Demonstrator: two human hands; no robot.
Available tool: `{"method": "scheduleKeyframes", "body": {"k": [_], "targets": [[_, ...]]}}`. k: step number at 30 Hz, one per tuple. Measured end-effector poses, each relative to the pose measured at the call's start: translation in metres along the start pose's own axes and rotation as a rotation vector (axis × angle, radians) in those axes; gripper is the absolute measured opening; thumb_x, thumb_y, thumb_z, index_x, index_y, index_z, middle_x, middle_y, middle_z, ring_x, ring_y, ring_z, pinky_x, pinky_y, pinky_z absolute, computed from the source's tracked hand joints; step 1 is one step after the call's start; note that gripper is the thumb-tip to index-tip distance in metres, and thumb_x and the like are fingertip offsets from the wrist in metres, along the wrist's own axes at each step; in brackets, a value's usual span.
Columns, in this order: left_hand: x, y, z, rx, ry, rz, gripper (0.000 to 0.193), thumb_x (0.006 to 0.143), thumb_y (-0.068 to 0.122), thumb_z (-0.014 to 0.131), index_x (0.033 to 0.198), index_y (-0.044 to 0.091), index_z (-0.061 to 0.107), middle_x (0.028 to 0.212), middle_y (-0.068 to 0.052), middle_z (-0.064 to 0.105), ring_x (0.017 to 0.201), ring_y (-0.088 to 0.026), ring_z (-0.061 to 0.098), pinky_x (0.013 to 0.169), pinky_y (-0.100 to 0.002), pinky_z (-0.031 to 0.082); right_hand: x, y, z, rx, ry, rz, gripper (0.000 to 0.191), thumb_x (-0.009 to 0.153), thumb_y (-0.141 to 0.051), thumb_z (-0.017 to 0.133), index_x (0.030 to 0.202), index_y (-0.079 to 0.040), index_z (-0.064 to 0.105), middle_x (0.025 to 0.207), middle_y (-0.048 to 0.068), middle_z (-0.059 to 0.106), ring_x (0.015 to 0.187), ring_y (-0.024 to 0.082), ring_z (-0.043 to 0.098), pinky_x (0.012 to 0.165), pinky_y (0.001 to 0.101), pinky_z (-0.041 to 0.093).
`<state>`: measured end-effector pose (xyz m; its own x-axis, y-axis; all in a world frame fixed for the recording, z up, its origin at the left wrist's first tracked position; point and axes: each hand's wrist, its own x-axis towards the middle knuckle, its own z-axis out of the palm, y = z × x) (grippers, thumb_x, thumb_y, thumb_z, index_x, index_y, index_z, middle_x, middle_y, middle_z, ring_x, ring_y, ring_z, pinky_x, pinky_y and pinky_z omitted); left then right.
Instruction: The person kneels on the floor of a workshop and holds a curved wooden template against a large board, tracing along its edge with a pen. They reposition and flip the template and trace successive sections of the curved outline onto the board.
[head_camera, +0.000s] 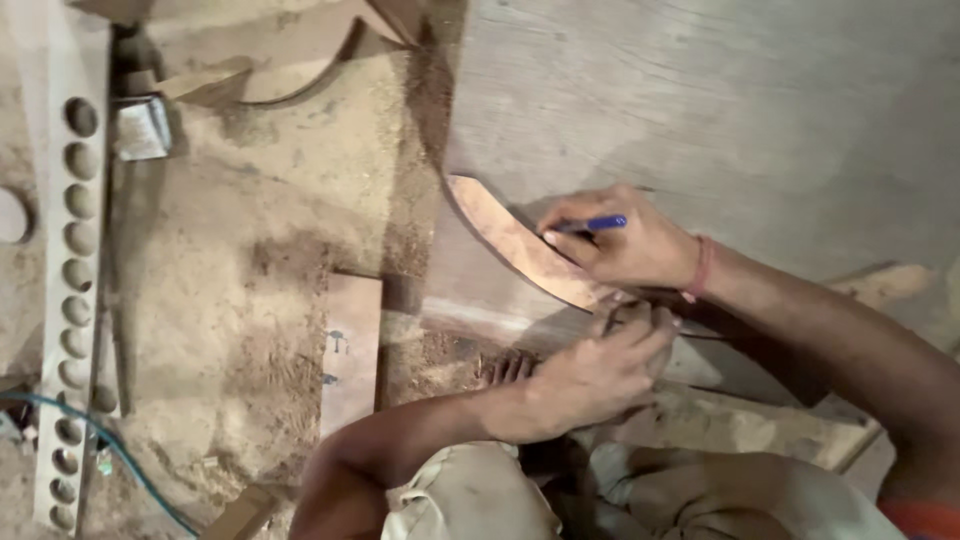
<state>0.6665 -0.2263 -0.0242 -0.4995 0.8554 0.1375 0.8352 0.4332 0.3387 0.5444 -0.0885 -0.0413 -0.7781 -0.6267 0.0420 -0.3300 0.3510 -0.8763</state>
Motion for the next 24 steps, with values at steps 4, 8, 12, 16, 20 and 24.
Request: {"method": "scheduleKeyframes", "body": {"k": [4,8,12,16,20,24], "targets": [[0.005,0.005,-0.002,-0.083,-0.123,-0.021,0.062,0.094,0.047,0.065,0.127,-0.005,0.068,0.131,-0.015,0.059,0.127,-0.032,0.054,0.113,-0.056,0.044,-0.047,-0.019,-0.028,0.055,-0.064,0.149,0.011,0.089,-0.009,0.07,0.099,-0.003,0.071,0.083,0.013,0.075,0.066,0.025,0.072,0.06,0.035,0.057],[0.016,0.009,-0.003,0.087,-0.012,-0.031,0.072,0.09,0.054,0.062,0.13,-0.006,0.063,0.134,-0.022,0.058,0.128,-0.034,0.053,0.112,-0.054,0.043,-0.094,-0.018,-0.062,0.028,-0.129,0.283,0.011,0.087,-0.012,0.071,0.096,-0.005,0.072,0.08,0.013,0.074,0.067,0.027,0.072,0.06,0.0359,0.057],[0.029,0.012,-0.004,0.074,-0.084,-0.012,0.077,0.089,0.054,0.061,0.139,-0.005,0.056,0.142,-0.024,0.055,0.13,-0.033,0.052,0.109,-0.05,0.041,-0.145,-0.006,-0.109,-0.041,-0.16,0.392,0.012,0.088,-0.013,0.07,0.095,-0.005,0.074,0.078,0.013,0.075,0.064,0.027,0.07,0.058,0.0372,0.055],[0.039,0.019,-0.002,0.085,-0.161,-0.022,0.081,0.093,0.053,0.061,0.144,-0.009,0.051,0.142,-0.024,0.054,0.128,-0.034,0.053,0.112,-0.049,0.039,-0.183,0.001,-0.156,-0.079,-0.168,0.601,0.014,0.089,-0.016,0.069,0.096,-0.006,0.075,0.071,0.01,0.075,0.06,0.023,0.071,0.059,0.0368,0.057],[0.045,0.023,0.003,0.062,-0.2,-0.043,0.083,0.091,0.053,0.062,0.146,-0.008,0.05,0.139,-0.023,0.054,0.125,-0.033,0.054,0.113,-0.05,0.037,-0.2,0.016,-0.195,0.018,-0.253,1.079,0.02,0.101,-0.02,0.061,0.107,-0.005,0.074,0.07,0.018,0.077,0.062,0.029,0.075,0.067,0.0363,0.06],[0.047,0.025,0.007,0.026,-0.185,-0.054,0.082,0.09,0.055,0.063,0.144,-0.005,0.051,0.14,-0.023,0.054,0.125,-0.033,0.054,0.112,-0.05,0.038,-0.224,0.034,-0.223,-0.249,-0.097,0.843,0.02,0.091,-0.019,0.069,0.103,-0.005,0.077,0.079,0.01,0.079,0.071,0.022,0.075,0.066,0.0357,0.06]]}}
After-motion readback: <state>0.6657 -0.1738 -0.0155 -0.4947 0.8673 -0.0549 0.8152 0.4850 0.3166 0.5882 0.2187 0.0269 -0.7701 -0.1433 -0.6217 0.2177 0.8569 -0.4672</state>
